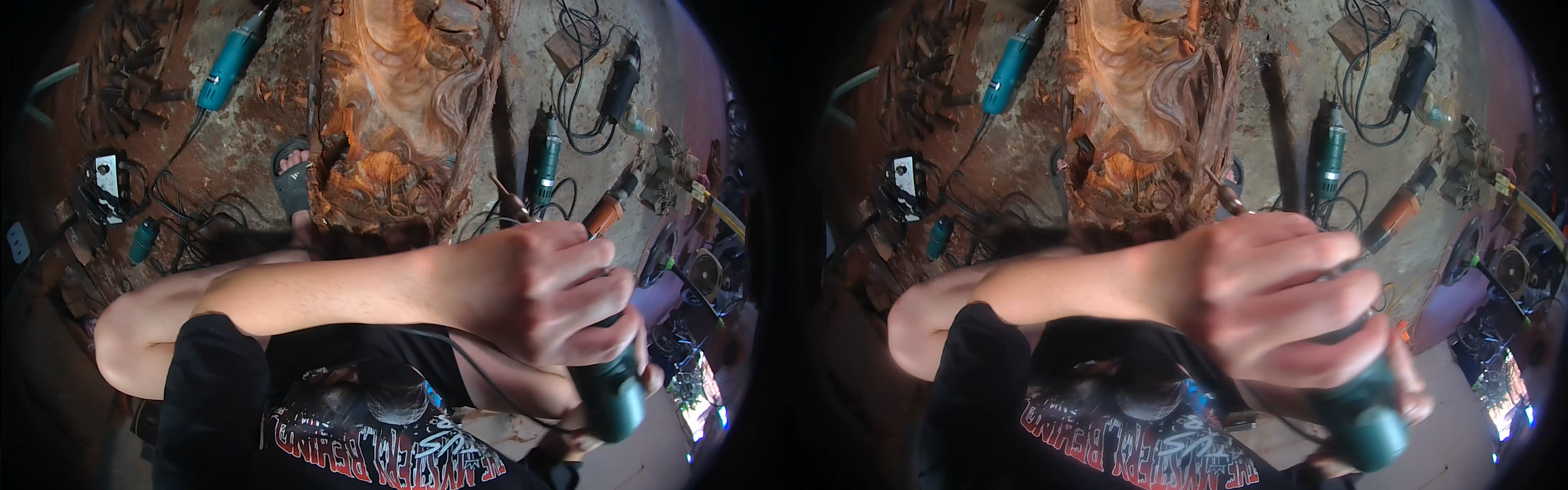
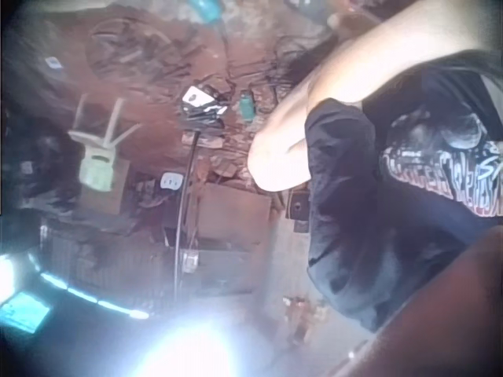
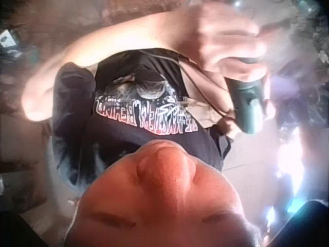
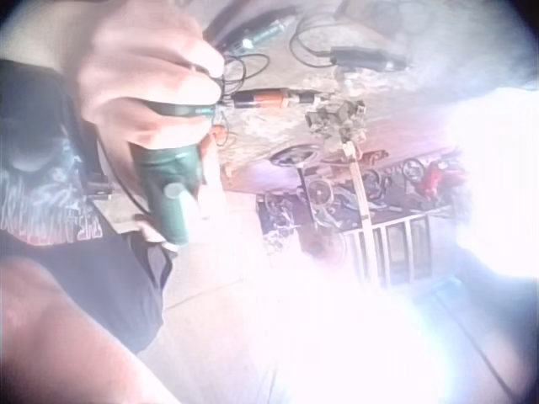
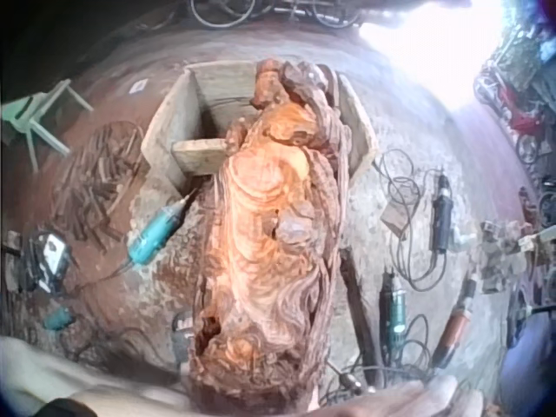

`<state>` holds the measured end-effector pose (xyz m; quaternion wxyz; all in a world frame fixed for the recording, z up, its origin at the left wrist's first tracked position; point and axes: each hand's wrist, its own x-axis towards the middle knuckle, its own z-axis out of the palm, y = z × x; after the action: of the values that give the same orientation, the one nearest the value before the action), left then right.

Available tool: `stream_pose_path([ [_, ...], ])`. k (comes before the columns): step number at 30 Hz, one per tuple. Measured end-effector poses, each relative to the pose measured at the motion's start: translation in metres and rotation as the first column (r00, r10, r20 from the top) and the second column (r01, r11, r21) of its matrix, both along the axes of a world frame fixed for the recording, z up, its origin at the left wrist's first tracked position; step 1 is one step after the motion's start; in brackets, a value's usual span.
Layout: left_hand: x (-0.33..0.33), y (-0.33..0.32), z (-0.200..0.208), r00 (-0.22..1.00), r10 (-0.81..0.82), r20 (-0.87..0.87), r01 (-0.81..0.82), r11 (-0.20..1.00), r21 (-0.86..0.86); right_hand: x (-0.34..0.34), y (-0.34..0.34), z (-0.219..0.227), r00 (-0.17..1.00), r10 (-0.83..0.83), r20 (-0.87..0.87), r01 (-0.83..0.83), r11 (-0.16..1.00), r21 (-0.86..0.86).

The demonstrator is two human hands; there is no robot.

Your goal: The person uses a green rotary carving tool to shape and smooth a large piece of wood. They hold the tool with both hands and move it along the surface, removing material and refining the contours of the wood sculpture.

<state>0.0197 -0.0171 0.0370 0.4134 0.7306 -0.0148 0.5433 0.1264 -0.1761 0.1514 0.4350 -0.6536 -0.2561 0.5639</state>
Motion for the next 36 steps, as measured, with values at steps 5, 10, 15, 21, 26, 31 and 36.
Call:
stream_pose_path([
  [5, 0.028, 0.008, 0.003, 0.969, 0.186, -0.161, -0.171, 0.980, 0.104, 0.069, -0.020, -0.018, 0.898, -0.324, 0.298, 0.235, 0.925, 0.300],
  [10, 0.030, 0.026, -0.013, 0.936, 0.293, -0.196, -0.276, 0.955, 0.111, 0.097, -0.020, -0.034, 0.965, -0.216, 0.145, 0.148, 0.914, 0.377],
  [15, 0.027, 0.029, -0.019, 0.917, 0.330, -0.223, -0.308, 0.943, 0.127, 0.100, 0.001, -0.046, 0.999, -0.029, 0.045, 0.004, 0.880, 0.475],
  [21, 0.034, 0.033, -0.024, 0.918, 0.349, -0.189, -0.333, 0.936, 0.111, 0.107, 0.006, -0.038, 0.980, -0.116, 0.162, 0.043, 0.917, 0.397],
  [26, 0.036, 0.043, -0.020, 0.916, 0.357, -0.181, -0.344, 0.933, 0.102, 0.096, 0.031, -0.027, 0.958, -0.186, 0.218, 0.102, 0.932, 0.349],
  [31, 0.039, 0.041, -0.016, 0.904, 0.393, -0.167, -0.384, 0.919, 0.083, 0.120, 0.017, -0.027, 0.977, -0.125, 0.174, 0.051, 0.924, 0.379],
  [36, 0.039, 0.043, -0.017, 0.900, 0.396, -0.180, -0.393, 0.918, 0.053, 0.115, 0.031, -0.021, 0.948, -0.229, 0.220, 0.154, 0.937, 0.313],
])
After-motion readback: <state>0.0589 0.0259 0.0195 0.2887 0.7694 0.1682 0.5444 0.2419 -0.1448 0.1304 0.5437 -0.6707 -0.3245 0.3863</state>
